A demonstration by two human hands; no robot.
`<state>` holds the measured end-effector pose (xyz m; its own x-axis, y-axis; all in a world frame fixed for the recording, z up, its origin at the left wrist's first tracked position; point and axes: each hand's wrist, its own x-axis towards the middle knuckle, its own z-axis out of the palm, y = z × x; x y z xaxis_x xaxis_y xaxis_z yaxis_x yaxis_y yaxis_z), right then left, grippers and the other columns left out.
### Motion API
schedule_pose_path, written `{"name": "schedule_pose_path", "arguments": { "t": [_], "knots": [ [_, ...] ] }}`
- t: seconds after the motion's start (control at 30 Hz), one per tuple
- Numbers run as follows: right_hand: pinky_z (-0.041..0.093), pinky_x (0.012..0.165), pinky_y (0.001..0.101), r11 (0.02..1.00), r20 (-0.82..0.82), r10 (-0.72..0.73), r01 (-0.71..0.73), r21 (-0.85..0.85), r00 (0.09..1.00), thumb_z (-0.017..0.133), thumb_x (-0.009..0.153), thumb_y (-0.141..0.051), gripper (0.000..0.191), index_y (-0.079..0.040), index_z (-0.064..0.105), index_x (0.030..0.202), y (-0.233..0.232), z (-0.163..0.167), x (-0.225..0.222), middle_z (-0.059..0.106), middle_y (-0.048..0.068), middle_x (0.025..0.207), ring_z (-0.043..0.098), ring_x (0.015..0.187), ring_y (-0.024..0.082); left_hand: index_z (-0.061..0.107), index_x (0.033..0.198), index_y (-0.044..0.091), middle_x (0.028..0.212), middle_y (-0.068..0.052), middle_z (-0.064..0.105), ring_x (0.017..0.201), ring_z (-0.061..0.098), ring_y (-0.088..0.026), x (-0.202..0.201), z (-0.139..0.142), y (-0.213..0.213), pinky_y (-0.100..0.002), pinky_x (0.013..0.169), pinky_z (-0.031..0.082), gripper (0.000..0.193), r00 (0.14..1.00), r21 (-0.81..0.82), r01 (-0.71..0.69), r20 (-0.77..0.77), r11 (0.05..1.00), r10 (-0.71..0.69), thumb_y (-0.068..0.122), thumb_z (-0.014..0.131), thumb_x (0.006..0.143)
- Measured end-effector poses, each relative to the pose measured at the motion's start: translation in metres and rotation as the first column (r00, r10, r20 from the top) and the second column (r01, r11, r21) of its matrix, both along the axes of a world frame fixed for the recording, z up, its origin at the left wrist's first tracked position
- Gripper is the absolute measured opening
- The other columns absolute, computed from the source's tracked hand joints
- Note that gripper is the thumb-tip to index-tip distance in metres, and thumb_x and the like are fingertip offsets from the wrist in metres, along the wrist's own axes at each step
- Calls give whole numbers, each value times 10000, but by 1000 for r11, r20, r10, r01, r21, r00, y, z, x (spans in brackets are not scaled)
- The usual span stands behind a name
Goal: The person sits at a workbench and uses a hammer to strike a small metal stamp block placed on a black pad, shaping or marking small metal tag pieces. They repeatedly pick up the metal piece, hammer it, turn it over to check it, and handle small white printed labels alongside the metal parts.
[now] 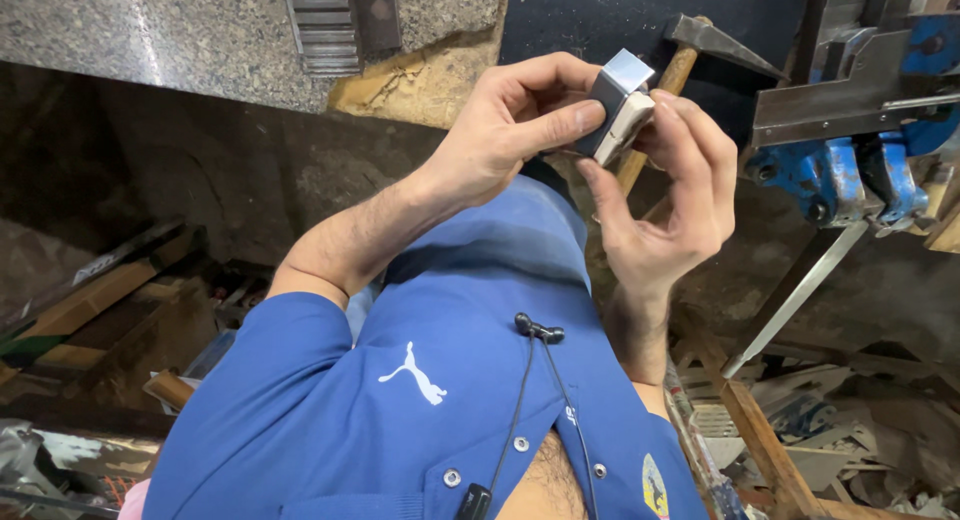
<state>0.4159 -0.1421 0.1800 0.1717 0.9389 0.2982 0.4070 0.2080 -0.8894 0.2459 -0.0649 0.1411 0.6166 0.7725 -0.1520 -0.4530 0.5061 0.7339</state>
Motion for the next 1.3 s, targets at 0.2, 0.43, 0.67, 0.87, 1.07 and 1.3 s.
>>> {"name": "schedule_pose_path", "arguments": {
  "t": [0.2,0.43,0.67,0.87,1.07,1.3],
  "knots": [
    [609,1081,329,999,-355,-16,25,20,935,817,1013,95,522,8,561,1460,-1,-31,3,561,120,1413,643,1257,188,686,1333,8,1273,-67,712,1165,682,-125,10,-6,-1,-308,1097,564,244,998,76,-30,-59,997,34,70,696,1097],
    [604,1059,331,988,-478,-151,129,-79,865,747,1041,145,515,22,494,1473,-12,-44,6,653,207,1370,713,1178,224,729,1265,2,1427,-97,640,1199,687,-152,21,-12,0,-333,1100,604,191,986,161,-38,-153,986,63,46,701,1081],
    [605,1088,355,975,-520,-219,204,-86,826,696,1062,175,574,17,410,1534,-16,-49,3,642,230,1375,709,1221,248,729,1251,-12,1419,-96,647,1234,682,-162,34,-18,0,-323,1096,595,186,984,192,-49,-162,980,80,26,701,1071],
    [599,1077,351,968,-477,-249,232,-96,843,694,1055,185,573,22,405,1523,-17,-59,-1,640,210,1347,700,1210,237,728,1216,-23,1380,-91,661,1207,696,-161,42,-25,-6,-313,1046,618,176,969,227,-75,-213,971,125,-7,685,1045],
    [634,920,333,920,-377,-358,392,15,854,700,1017,181,583,23,474,1530,-20,-65,20,650,180,1305,721,1061,223,697,1134,-17,1209,-82,687,1048,713,-133,31,-27,18,-260,920,641,125,841,381,-282,-343,881,418,-4,692,1010],
    [554,1019,438,964,404,-60,158,-216,913,773,942,-33,408,-29,643,1329,19,-129,10,673,143,1275,676,1163,340,676,1233,-27,1332,-56,588,1157,626,-106,3,-48,40,-225,974,569,164,909,461,-169,-269,871,319,51,716,1094]
  ]
}}
